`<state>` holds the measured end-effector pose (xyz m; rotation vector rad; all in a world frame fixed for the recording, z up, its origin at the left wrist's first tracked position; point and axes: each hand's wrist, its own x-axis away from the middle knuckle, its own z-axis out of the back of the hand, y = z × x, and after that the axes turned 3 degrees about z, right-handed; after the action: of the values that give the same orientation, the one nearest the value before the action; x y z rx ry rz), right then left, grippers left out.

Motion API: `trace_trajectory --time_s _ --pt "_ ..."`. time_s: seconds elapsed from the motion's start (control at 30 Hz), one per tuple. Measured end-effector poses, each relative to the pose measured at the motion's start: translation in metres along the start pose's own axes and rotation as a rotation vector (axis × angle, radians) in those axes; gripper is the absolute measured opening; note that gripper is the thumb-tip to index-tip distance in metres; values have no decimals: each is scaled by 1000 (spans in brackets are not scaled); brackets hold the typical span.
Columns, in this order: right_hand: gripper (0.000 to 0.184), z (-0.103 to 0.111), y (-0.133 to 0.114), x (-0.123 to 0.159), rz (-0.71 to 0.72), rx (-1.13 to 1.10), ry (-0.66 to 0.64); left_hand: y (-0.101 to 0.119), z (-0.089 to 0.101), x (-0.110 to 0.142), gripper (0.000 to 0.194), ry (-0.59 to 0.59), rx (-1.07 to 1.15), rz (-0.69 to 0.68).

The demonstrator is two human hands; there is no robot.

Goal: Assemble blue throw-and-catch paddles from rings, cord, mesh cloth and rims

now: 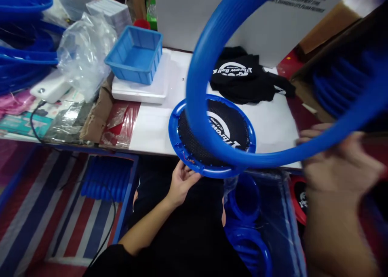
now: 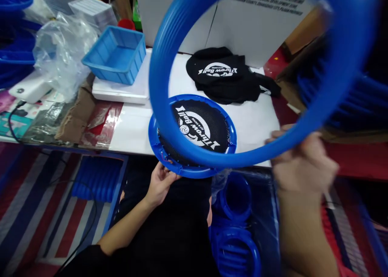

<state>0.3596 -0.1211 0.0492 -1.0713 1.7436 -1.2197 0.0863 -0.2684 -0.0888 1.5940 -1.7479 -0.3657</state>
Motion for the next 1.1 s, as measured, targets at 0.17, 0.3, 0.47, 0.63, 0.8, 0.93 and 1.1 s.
trace_trajectory --time_s 0.17,0.3,0.47,0.63,0.8,0.93,1.1 --pt "40 -21 53 34 -259 82 -330 6 7 0 56 -49 -30 -32" --pt "54 -22 56 43 -341 184 -337 12 12 -1 58 -39 -69 -51" --pt "50 -5 34 36 -151 787 -490 21 12 -9 64 94 -85 -101" --pt "16 -14 2 58 573 1006 -748 36 -15 -15 64 104 -36 -205" --pt "53 -64 -22 79 848 927 -1199 61 -63 -17 61 -40 27 -323" --pt "46 -90 -39 65 781 858 -1199 74 -85 -18 67 -98 69 -339" --pt "41 -89 -57 47 766 717 -1010 82 -100 -9 72 -43 98 -358"
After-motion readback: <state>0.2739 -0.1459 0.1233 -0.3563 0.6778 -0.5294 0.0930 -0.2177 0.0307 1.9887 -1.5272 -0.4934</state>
